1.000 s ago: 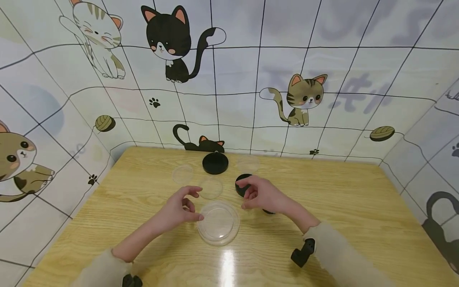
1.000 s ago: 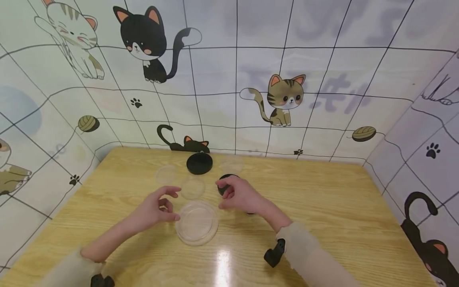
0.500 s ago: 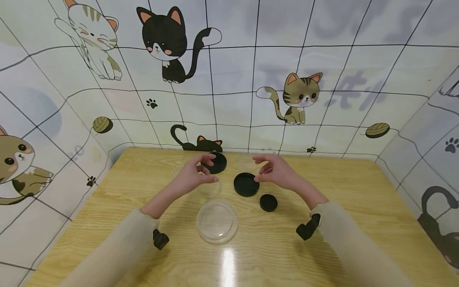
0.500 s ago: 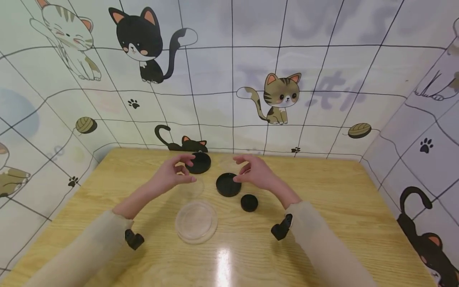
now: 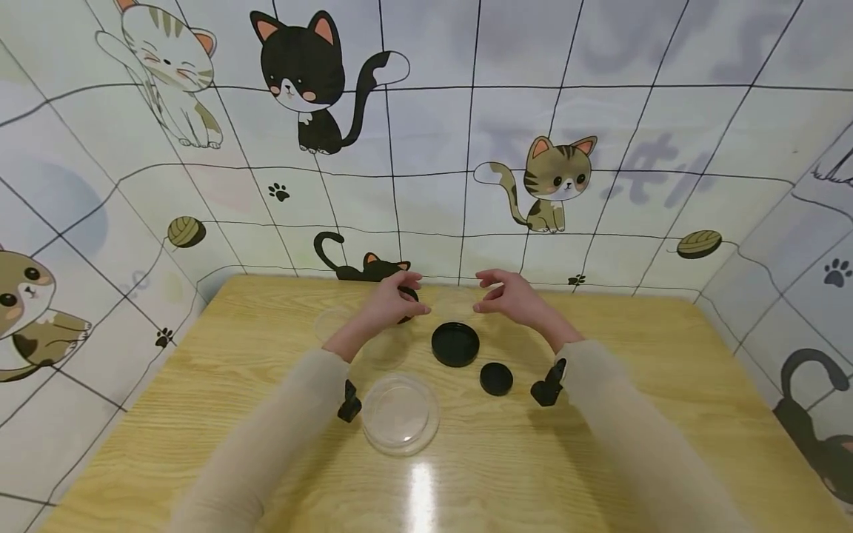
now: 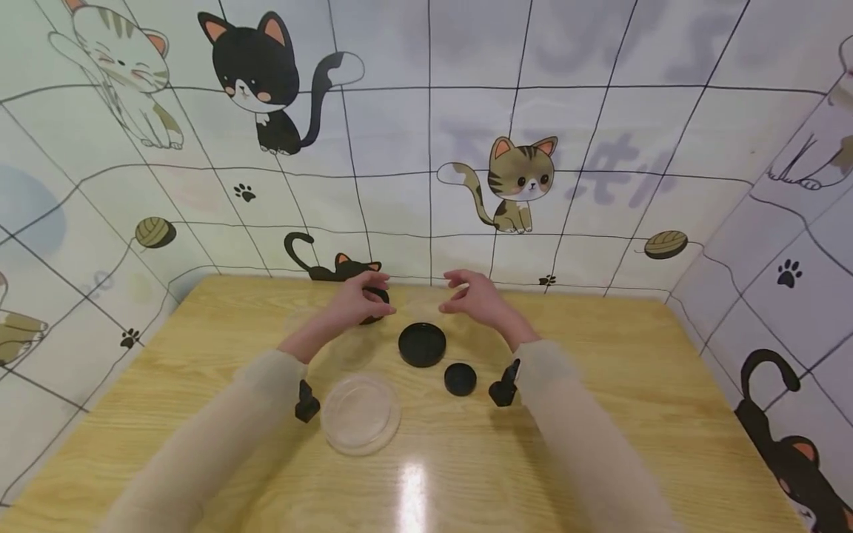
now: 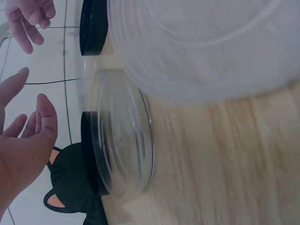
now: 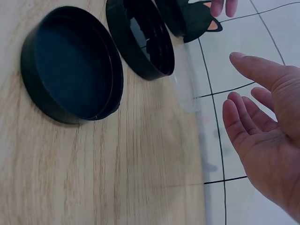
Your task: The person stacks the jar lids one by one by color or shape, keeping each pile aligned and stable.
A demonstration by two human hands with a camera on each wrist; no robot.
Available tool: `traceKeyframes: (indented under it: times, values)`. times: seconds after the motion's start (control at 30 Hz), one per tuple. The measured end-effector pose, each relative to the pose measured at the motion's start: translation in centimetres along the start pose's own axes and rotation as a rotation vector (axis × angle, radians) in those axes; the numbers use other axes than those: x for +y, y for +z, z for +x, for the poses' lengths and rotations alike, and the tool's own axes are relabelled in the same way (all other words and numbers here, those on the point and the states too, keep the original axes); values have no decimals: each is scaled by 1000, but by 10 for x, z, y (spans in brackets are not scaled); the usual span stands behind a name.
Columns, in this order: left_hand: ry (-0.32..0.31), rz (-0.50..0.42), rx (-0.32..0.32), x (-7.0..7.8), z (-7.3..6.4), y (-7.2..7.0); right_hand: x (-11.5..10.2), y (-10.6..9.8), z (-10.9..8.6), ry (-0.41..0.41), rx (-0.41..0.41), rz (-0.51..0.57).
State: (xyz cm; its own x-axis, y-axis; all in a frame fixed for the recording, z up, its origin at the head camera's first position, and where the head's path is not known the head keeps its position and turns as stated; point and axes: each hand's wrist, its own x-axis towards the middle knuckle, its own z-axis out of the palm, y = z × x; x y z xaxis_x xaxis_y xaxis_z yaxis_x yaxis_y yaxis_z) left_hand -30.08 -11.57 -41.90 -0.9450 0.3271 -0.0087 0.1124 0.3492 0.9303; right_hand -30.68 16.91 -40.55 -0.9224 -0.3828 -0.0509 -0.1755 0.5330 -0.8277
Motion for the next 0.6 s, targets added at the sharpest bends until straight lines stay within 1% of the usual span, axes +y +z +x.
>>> traceKeyframes:
  times: [0.07,0.17,0.23,0.4,0.5,0.6]
  values:
    - [-9,21,-13,-3,7,6,4,2,3,12,8,-3]
    - [-17,50,-19,-3,15,14,8,3,7,23,23,-12]
    - [-19,74,-18,-2,20,20,12,4,10,36,19,-10]
    - [-39,137,8,-3,27,32,22,11,13,72,-5,18]
    - [-66,171,27,-5,30,36,26,15,15,84,-4,21]
    - [-86,192,34,-7,33,39,31,18,17,76,-15,24]
